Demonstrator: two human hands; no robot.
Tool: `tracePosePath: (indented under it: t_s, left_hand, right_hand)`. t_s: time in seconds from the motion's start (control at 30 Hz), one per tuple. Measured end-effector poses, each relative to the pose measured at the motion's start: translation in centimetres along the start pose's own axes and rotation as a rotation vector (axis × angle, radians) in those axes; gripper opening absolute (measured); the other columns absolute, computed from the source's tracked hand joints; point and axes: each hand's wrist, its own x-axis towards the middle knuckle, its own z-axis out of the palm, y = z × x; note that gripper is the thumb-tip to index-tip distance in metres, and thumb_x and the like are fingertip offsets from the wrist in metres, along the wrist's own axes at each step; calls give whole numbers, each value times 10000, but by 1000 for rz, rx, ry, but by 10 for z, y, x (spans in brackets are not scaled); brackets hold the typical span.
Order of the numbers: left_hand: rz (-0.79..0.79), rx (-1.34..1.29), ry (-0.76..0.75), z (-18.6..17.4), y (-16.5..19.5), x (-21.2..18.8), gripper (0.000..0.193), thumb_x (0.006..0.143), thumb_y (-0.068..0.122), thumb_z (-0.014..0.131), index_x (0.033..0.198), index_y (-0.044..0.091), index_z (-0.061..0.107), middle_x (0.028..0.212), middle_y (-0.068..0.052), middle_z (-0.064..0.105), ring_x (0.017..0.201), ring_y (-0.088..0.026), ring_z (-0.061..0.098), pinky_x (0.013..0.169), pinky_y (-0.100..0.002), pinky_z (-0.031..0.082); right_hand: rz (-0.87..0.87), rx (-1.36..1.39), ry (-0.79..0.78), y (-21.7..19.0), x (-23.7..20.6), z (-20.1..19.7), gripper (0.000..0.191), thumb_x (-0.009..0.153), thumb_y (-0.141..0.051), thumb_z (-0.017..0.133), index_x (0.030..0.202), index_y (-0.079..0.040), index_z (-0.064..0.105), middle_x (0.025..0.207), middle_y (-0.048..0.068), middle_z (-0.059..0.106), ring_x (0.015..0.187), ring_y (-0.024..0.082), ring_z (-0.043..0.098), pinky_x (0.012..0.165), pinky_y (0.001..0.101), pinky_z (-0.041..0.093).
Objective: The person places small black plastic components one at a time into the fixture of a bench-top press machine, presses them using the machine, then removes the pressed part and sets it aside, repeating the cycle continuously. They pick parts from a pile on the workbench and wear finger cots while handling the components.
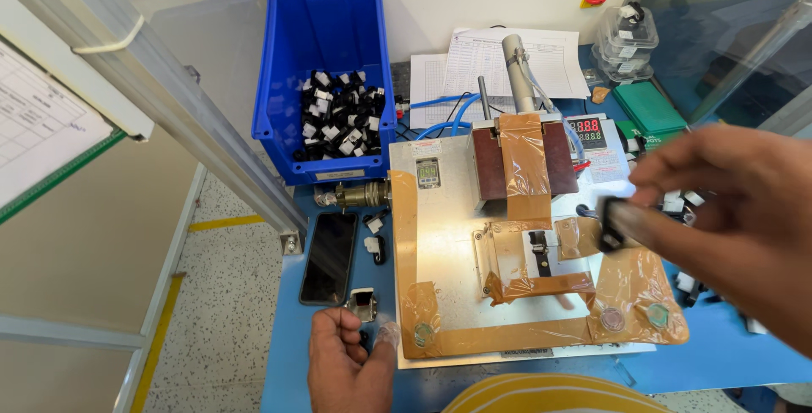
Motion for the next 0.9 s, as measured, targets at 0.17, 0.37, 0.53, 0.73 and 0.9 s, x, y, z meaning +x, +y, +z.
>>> tracePosePath:
  t_s: [0.17, 0.37, 0.53, 0.73, 0.9]
  left_hand:
    - [-59, 25, -25, 4, 9, -3, 425, 696, 38, 882, 942, 82, 538, 834, -20, 443, 648, -100, 394, 568, -267, 455]
    - [-90, 106, -76, 4, 18, -5, 439, 725, 87, 900, 975, 93, 539, 841, -18, 444, 650, -105, 404, 584, -272, 469]
    - [-59, 118, -81, 4, 13, -5, 448, 706, 97, 912, 946, 84, 534, 839, -25, 447, 663, -114, 412, 601, -285, 477]
    - [34, 116, -78, 10, 4, -8, 502, 664, 105, 919, 990, 100, 538, 853, -34, 473, 705, -134, 432, 641, -304, 487]
    - [-11, 147, -137, 5, 6, -7, 499, 684, 117, 914, 1009, 107, 535, 875, -42, 477, 732, -140, 447, 676, -312, 501]
  right_hand:
    - [234, -291, -457, 86, -23, 28, 610, 809, -243, 867, 1342, -305, 578, 993, -35, 786, 625, 208, 700, 614, 368, 607]
    - [268, -555, -891, 118, -46, 70, 944, 849, -391, 775, 1599, -437, 204, 1052, -96, 826, 891, 116, 819, 918, 320, 614]
    - [265, -622, -854, 104, -56, 76, 1001, 901, -372, 731, 1624, -401, 39, 1063, -35, 797, 995, 153, 778, 972, 354, 579]
    - [309, -586, -805, 77, -63, 59, 1015, 874, -218, 749, 1602, -506, 103, 998, -58, 817, 992, 118, 754, 997, 311, 590]
    - [360, -603, -841, 47, -58, 51, 1034, 872, -249, 785, 1596, -547, 109, 969, -56, 833, 975, 102, 794, 989, 306, 598]
